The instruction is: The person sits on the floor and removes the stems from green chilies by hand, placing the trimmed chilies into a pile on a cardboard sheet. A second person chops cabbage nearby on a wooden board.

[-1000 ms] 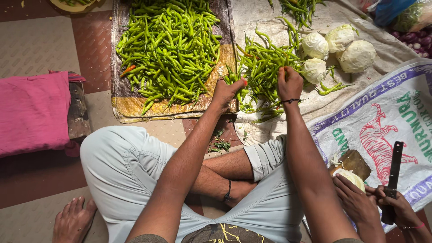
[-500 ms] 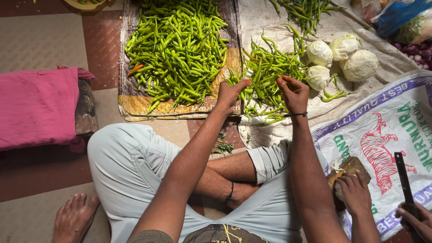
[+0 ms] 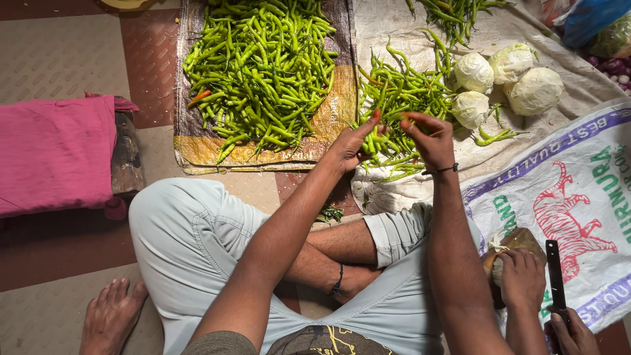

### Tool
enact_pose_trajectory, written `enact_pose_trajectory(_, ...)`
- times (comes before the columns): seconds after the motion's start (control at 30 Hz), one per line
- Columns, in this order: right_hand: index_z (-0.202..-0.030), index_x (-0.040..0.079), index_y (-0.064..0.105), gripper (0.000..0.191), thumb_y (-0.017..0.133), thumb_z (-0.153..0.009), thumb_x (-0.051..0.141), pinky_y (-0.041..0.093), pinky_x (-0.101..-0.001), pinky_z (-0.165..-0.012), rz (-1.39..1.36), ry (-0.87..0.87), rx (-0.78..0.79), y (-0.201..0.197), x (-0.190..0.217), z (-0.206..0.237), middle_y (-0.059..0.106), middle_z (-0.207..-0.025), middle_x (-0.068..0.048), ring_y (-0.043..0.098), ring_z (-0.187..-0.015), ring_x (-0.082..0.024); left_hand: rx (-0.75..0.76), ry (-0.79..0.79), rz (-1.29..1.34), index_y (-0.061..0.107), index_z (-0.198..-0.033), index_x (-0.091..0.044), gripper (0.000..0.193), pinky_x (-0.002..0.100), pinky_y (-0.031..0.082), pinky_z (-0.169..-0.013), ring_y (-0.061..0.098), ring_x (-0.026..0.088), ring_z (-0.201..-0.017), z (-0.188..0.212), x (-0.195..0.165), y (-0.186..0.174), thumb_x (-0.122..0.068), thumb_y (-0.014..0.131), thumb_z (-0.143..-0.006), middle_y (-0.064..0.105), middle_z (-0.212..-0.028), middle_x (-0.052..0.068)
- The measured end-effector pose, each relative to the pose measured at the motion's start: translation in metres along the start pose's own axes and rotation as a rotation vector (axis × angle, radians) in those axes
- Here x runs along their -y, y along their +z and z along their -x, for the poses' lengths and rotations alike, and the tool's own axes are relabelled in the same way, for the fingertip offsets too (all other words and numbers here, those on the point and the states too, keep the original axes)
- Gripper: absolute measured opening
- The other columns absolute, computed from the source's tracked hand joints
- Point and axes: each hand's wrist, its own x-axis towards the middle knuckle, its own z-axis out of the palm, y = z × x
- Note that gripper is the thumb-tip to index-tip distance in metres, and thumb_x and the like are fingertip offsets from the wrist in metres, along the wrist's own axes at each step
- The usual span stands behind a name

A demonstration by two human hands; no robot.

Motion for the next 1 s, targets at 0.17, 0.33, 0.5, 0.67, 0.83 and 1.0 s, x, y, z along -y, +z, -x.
enact_pose_trajectory(0.17, -0.114, 0.000, 0.077, 0.027, 0.081, -0.091, 0.015, 0.054, -0.0228, -0.075, 0.264, 0.022, 0.263, 0.011, 0.025, 0.007, 0.074, -0.097, -0.004, 0.066, -0.088, -0.008, -0.014, 0.224, -0.095, 0.074, -0.098, 0.004, 0.031, 0.031, 0.057, -0.060, 0.069, 0.018, -0.069, -0.006, -0.006, -0.010, -0.018, 0.088, -0.083, 0.072, -0.087, 0.013)
enact_pose_trajectory(0.33, -0.115, 0.006, 0.074, 0.026, 0.078, -0.091, 0.016, 0.056, -0.0229, -0.076, 0.234, 0.169, 0.281, 0.019, 0.029, 0.007, 0.076, -0.095, -0.002, 0.069, -0.086, -0.006, 0.089, 0.282, -0.105, 0.073, -0.100, 0.003, 0.025, 0.029, 0.060, -0.070, 0.072, 0.014, -0.078, -0.005, -0.010, -0.010, -0.011, 0.083, -0.081, 0.075, -0.093, 0.009)
enact_pose_trajectory(0.5, -0.107, -0.001, 0.075, 0.018, 0.070, -0.099, 0.015, 0.050, -0.0232, -0.064, 0.484, 0.003, 0.198, 0.022, 0.010, 0.002, 0.072, -0.085, -0.006, 0.061, -0.074, -0.006, 0.072, 0.401, -0.057, 0.070, -0.100, -0.003, 0.023, 0.028, 0.060, -0.071, 0.073, 0.016, -0.079, 0.002, -0.011, 0.000, -0.008, 0.083, -0.081, 0.075, -0.091, 0.011)
enact_pose_trajectory(0.67, -0.089, 0.005, 0.073, 0.023, 0.059, -0.099, 0.020, 0.031, -0.0233, -0.044, 0.041, 0.302, -0.140, 0.024, -0.019, -0.011, 0.060, -0.069, 0.000, 0.042, -0.051, -0.007, 0.106, 0.974, -0.745, 0.072, -0.103, -0.009, 0.018, 0.024, 0.057, -0.070, 0.070, 0.010, -0.079, 0.014, -0.005, 0.012, -0.014, 0.081, -0.089, 0.073, -0.093, 0.003)
enact_pose_trajectory(0.83, -0.080, 0.015, 0.060, 0.021, 0.060, -0.097, 0.027, 0.027, -0.0226, -0.038, -0.729, 0.594, -0.200, 0.003, -0.028, -0.016, 0.055, -0.068, 0.005, 0.045, -0.050, -0.007, 0.035, 0.825, -0.817, 0.070, -0.097, -0.011, 0.017, 0.025, 0.056, -0.060, 0.066, 0.008, -0.069, 0.018, 0.000, 0.016, -0.021, 0.077, -0.085, 0.071, -0.086, 0.001)
enact_pose_trajectory(1.0, -0.095, 0.009, 0.069, 0.023, 0.067, -0.095, 0.032, 0.034, -0.0251, -0.046, -0.187, 0.583, -0.060, 0.006, -0.030, -0.009, 0.063, -0.078, -0.005, 0.055, -0.064, -0.016, -0.295, 0.506, -0.706, 0.064, -0.083, -0.011, 0.017, 0.024, 0.054, -0.057, 0.062, 0.007, -0.059, 0.002, -0.004, 0.001, -0.023, 0.076, -0.080, 0.068, -0.072, -0.002)
